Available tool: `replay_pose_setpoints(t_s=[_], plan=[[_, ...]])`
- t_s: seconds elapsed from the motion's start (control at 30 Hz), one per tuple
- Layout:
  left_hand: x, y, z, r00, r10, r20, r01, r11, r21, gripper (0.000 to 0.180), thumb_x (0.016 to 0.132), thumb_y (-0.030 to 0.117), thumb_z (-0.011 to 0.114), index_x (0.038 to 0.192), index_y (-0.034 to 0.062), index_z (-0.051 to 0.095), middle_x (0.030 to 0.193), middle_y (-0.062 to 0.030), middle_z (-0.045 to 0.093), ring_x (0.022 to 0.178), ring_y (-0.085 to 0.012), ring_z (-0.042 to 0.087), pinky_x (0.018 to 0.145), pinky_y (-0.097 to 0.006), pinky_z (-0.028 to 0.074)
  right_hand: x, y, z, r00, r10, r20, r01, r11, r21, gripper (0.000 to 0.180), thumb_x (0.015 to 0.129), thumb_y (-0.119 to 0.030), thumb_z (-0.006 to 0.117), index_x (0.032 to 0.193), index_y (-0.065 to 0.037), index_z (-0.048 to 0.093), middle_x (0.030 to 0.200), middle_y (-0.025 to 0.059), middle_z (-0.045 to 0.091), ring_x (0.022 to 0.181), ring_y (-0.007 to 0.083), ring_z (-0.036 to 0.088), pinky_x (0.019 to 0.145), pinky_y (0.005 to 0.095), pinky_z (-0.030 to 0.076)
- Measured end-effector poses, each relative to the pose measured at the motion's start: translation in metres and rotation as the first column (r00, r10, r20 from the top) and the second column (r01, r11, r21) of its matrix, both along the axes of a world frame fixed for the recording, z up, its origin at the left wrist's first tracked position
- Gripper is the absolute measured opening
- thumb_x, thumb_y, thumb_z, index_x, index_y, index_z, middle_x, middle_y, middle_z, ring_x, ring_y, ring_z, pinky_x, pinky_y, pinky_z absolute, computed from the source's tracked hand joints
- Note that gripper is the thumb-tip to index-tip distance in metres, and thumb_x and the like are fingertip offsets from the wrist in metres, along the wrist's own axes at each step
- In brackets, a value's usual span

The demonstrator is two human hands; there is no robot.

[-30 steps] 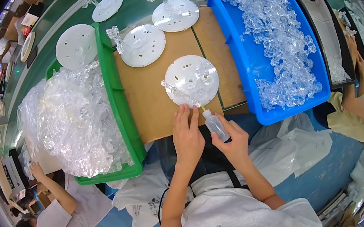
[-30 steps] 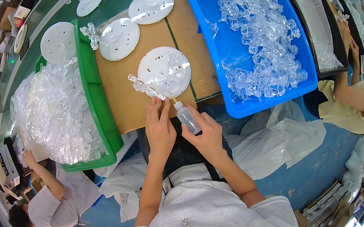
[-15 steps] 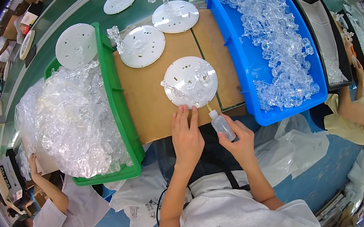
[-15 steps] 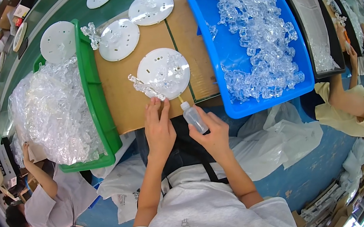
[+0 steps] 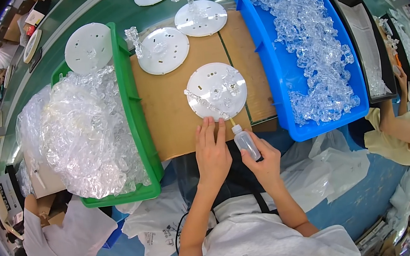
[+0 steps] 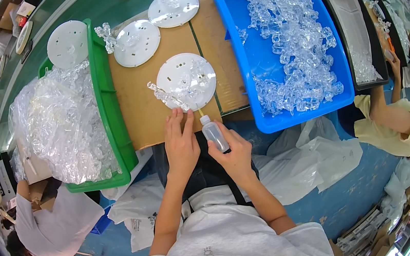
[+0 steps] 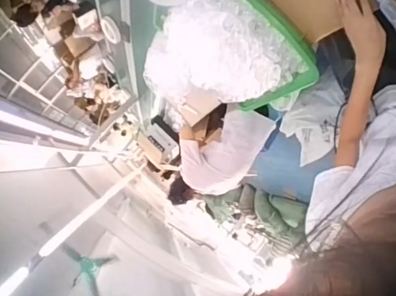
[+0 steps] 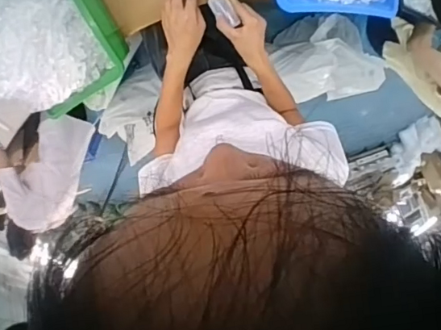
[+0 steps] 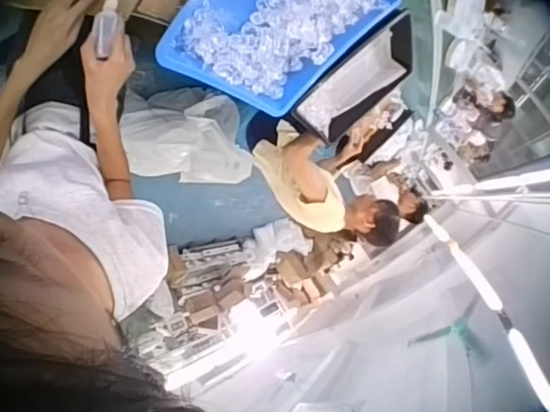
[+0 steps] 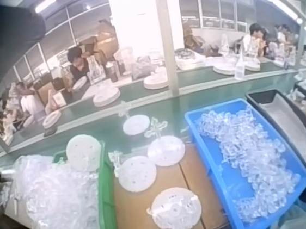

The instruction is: Assembling decorative light components by applying glue to a white base and attaching clear plastic decorative pieces.

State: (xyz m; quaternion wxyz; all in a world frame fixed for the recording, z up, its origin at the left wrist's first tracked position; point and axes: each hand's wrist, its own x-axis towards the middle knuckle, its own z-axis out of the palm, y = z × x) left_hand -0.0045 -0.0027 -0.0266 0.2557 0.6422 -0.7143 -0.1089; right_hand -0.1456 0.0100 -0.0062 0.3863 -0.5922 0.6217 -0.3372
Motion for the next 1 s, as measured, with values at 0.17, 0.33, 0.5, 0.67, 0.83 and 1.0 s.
replay_pose_setpoints(t_s=[0.17,0.33,0.5,0.67,0.83,1.0], plan=[[-0.001,0.000,0.001,1.000,-0.003,0.008,0.003,1.000,-0.001,0.050,0.074,-0.005,0.053,0.124,0.0010,0.054,0.125,-0.0203,0.050,0.122,-0.0376,0.045,0.106,-0.049,0.033,-0.003,0.001,-0.004,0.998,-0.032,0.054,0.034,0.999,-0.026,0.040,0.078,-0.010,0.066,0.116,0.001,0.061,0.090,0.0137,0.065,0.076,0.0189,0.062,0.070,0.0281,0.048],[-0.001,0.002,0.001,1.000,0.002,0.018,-0.002,1.000,0.003,0.050,0.075,-0.005,0.053,0.124,0.0010,0.054,0.125,-0.0203,0.050,0.123,-0.0374,0.045,0.105,-0.049,0.033,-0.004,0.001,-0.004,0.998,-0.029,0.052,0.030,0.999,-0.024,0.038,0.078,-0.010,0.067,0.114,0.003,0.061,0.090,0.0138,0.066,0.077,0.0188,0.063,0.071,0.0280,0.048],[-0.002,0.000,0.001,1.000,0.000,0.002,0.000,1.000,0.007,0.050,0.075,-0.005,0.054,0.124,0.0015,0.054,0.125,-0.0201,0.050,0.123,-0.0373,0.045,0.106,-0.049,0.033,-0.006,-0.001,-0.002,0.997,-0.048,0.063,0.048,0.999,-0.006,0.037,0.079,-0.010,0.067,0.113,0.004,0.061,0.092,0.0137,0.067,0.080,0.0169,0.063,0.074,0.0278,0.049],[0.001,0.000,0.004,1.000,0.001,0.008,-0.001,1.000,0.001,0.050,0.077,-0.004,0.055,0.126,0.0025,0.053,0.125,-0.0200,0.050,0.123,-0.0372,0.044,0.105,-0.049,0.033,-0.013,-0.002,-0.007,0.983,-0.078,0.166,0.088,0.995,-0.052,0.040,0.082,-0.010,0.065,0.119,0.003,0.056,0.102,0.0133,0.065,0.089,0.0192,0.063,0.078,0.0295,0.049],[0.010,0.005,0.004,0.999,0.029,0.027,-0.029,0.999,-0.019,0.046,0.082,0.002,0.056,0.128,0.0034,0.052,0.126,-0.0193,0.048,0.125,-0.0367,0.042,0.105,-0.050,0.032,0.013,-0.044,-0.004,0.976,-0.144,0.163,0.188,0.935,-0.301,0.052,0.090,-0.012,0.060,0.133,0.002,0.035,0.122,0.0212,0.053,0.110,0.0271,0.056,0.092,0.0354,0.044],[0.032,0.005,0.010,0.991,0.067,0.118,-0.070,0.997,0.027,0.043,0.086,0.011,0.057,0.129,0.0107,0.053,0.131,-0.0220,0.044,0.130,-0.0408,0.035,0.107,-0.050,0.029,0.019,-0.115,-0.033,0.973,-0.211,0.092,0.230,0.896,-0.379,0.057,0.093,-0.014,0.057,0.137,0.004,0.027,0.132,0.0253,0.045,0.123,0.0348,0.046,0.100,0.0403,0.038]])
